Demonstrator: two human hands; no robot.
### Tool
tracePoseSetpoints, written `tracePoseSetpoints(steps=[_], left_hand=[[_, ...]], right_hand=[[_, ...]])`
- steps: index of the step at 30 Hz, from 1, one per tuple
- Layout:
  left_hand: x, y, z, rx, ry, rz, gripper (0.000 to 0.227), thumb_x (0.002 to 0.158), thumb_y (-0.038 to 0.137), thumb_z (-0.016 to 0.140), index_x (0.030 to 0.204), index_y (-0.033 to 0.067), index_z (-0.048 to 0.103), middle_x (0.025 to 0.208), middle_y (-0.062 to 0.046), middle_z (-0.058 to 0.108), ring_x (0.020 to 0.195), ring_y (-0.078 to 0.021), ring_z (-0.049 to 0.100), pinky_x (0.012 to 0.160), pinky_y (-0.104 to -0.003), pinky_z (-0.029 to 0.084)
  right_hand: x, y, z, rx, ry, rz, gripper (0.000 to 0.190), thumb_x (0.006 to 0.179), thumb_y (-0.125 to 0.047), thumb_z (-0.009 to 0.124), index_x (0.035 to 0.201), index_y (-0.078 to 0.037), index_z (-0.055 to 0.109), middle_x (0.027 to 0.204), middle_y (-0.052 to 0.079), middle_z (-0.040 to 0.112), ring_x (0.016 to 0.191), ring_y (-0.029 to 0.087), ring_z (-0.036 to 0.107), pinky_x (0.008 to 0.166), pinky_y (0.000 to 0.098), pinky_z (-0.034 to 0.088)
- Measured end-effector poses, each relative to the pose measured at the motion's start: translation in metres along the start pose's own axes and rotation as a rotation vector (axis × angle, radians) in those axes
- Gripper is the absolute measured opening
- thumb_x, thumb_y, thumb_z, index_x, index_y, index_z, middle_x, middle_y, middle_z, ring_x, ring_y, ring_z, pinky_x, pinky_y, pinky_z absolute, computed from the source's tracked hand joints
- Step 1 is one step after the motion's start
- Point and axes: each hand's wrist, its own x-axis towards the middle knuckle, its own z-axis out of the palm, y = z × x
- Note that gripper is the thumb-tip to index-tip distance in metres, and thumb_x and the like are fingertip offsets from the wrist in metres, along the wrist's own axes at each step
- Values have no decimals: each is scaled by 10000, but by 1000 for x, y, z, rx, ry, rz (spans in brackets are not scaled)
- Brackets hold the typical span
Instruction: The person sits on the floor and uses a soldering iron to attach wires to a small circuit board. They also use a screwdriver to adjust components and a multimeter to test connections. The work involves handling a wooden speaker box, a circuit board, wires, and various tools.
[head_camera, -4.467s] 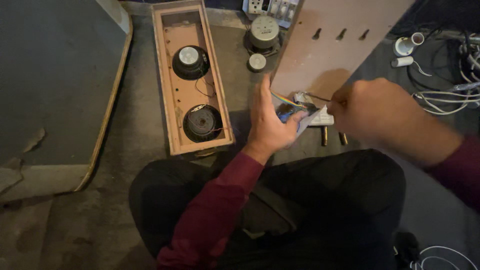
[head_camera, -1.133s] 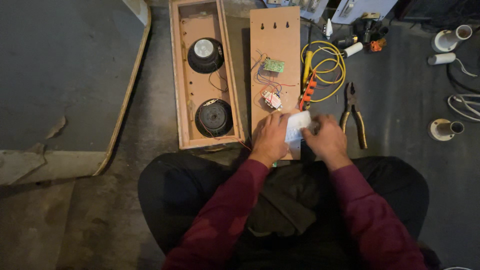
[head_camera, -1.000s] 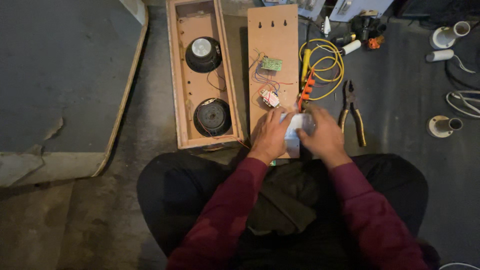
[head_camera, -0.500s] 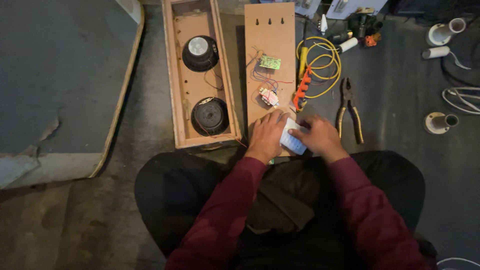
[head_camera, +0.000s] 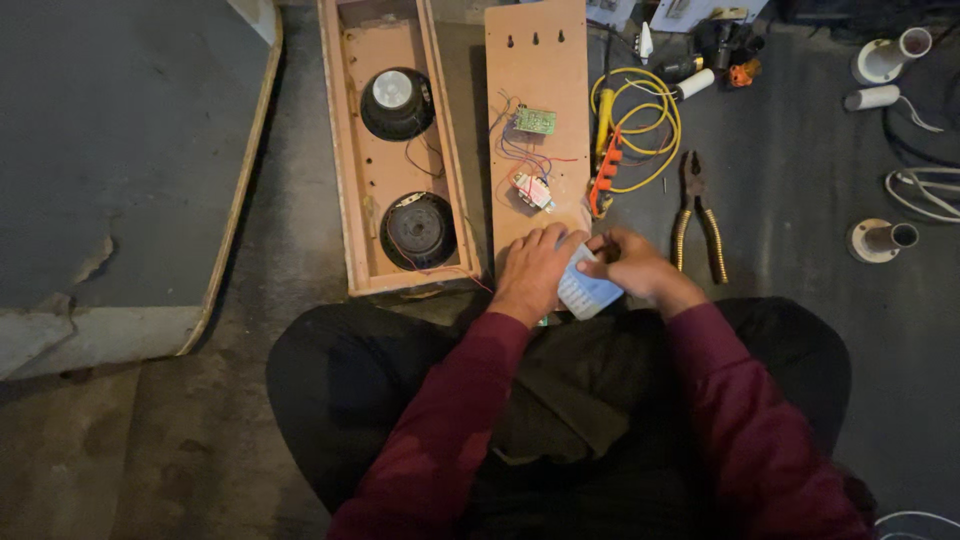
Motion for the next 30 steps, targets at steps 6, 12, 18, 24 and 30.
tracePoseSetpoints(steps=[6,12,18,24,30], left_hand=[[5,2,0,74,53,-23,1008,587,39,840,1499,169,434,1266,-88,555,1201,-315,549,966,-461,441],[3,0,14,71,164,-251,905,723,-9,752,1540,118,383,1237,-133,596,1181,-347,576,1005,-454,458],[-3,14,26,-287,410,-506,813,673,51,751,1422,20,436,1318,-226,572,1248,-416,544,1009,-446,456],[-6,23,8,-335,401,-480,625,822,183,724,1396,62,506,1270,-209,627,1247,-410,568,1072,-477,433],[-2,23,-12,-938,326,-416,794,797,205,796,1457,37,387,1365,-210,460,1234,-378,578,834,-450,635]], right_hand=[[7,10,3,214,8,149,555,786,-259,842,1232,-33,600,977,80,705,774,177,605,654,335,475],[11,15,6,266,23,203,464,814,-260,795,1213,-55,679,931,33,722,711,129,574,601,264,442],[-3,5,3,346,88,232,370,849,-297,802,1106,-48,708,814,-17,666,641,79,522,544,242,376],[-26,-25,-3,543,74,186,288,934,-324,767,1061,-76,693,763,14,620,521,99,415,437,238,290],[-40,-43,3,535,-152,34,328,950,-283,597,1186,-84,707,879,-40,718,686,18,585,470,211,373]])
